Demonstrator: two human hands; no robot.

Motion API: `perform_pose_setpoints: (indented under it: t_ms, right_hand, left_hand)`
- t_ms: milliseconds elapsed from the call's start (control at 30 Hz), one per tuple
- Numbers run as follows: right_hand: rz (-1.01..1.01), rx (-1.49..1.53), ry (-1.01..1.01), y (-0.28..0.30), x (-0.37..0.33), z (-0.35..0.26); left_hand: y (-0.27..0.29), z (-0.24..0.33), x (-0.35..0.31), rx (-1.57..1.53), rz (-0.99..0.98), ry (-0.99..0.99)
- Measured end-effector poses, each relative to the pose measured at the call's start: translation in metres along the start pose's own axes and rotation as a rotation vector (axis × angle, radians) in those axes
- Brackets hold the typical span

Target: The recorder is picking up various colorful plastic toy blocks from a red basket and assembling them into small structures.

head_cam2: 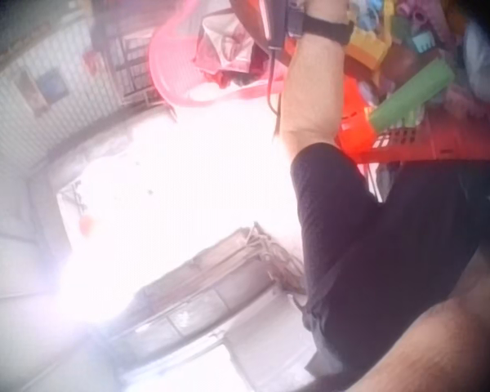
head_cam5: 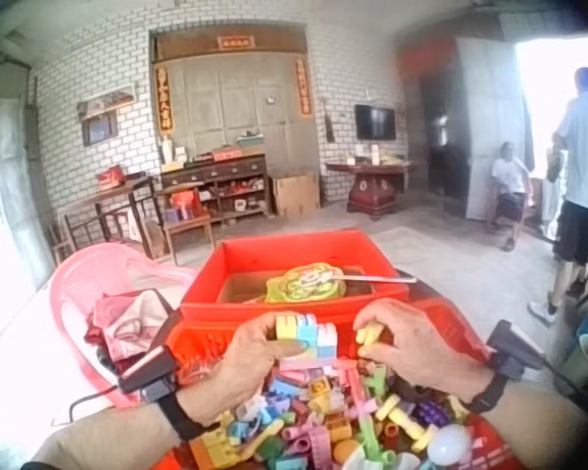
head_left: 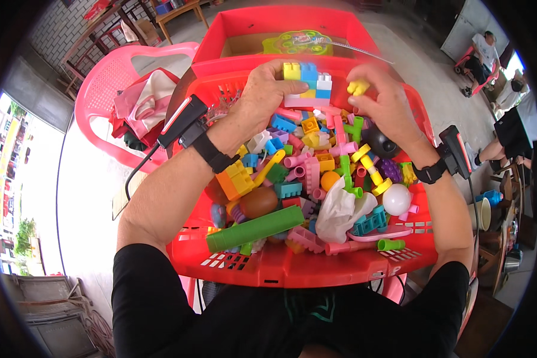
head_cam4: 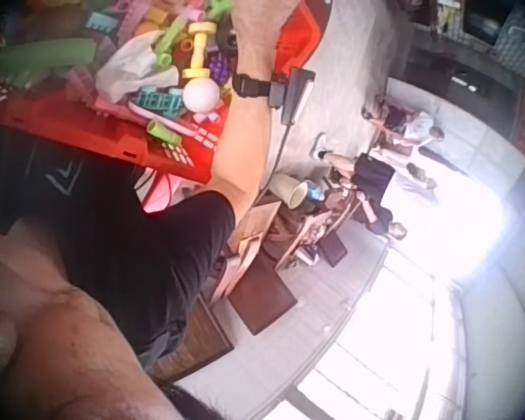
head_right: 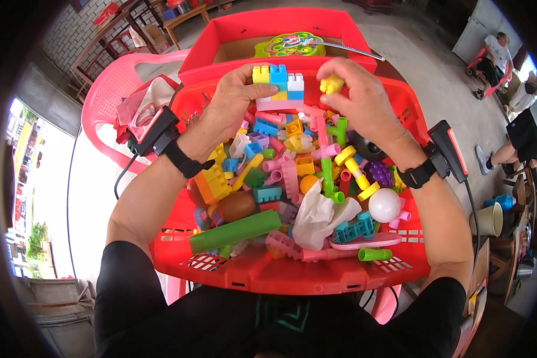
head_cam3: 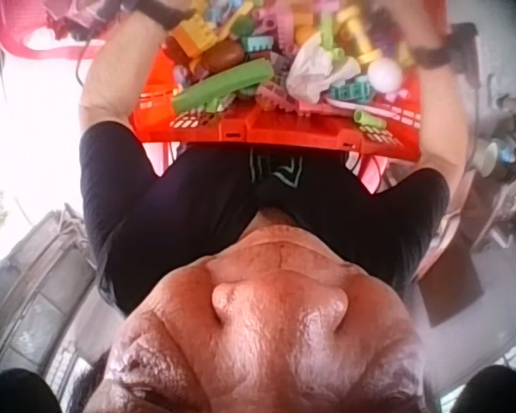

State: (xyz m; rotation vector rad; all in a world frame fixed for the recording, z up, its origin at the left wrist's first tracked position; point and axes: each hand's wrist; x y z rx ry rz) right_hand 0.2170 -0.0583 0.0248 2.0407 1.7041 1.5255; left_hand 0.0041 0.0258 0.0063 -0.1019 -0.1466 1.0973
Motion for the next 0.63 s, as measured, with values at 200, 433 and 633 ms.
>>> perform_pose_setpoints:
  t_ms: [200, 433, 633]
  right_hand:
    - [0.055, 0.334, -0.305, 0.009, 0.004, 0.003]
    - [0.037, 0.697, -0.394, 0.002, 0.002, -0.002]
    - [0.045, 0.607, -0.296, 0.006, 0.003, 0.007]
  left_hand:
    - [-0.008, -0.005, -0.003, -0.093, -0.087, -0.002]
    - [-0.013, -0.009, -0.008, -0.053, -0.148, -0.031]
    - [-0.014, -0.006, -0.012, -0.052, -0.178, -0.03]
Point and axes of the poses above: each hand's wrist, its own x-axis towards the middle knuckle, its own y-axis out of the back of the hand, z = x × y, and after that the axes turned 7 degrees about z, right-handed
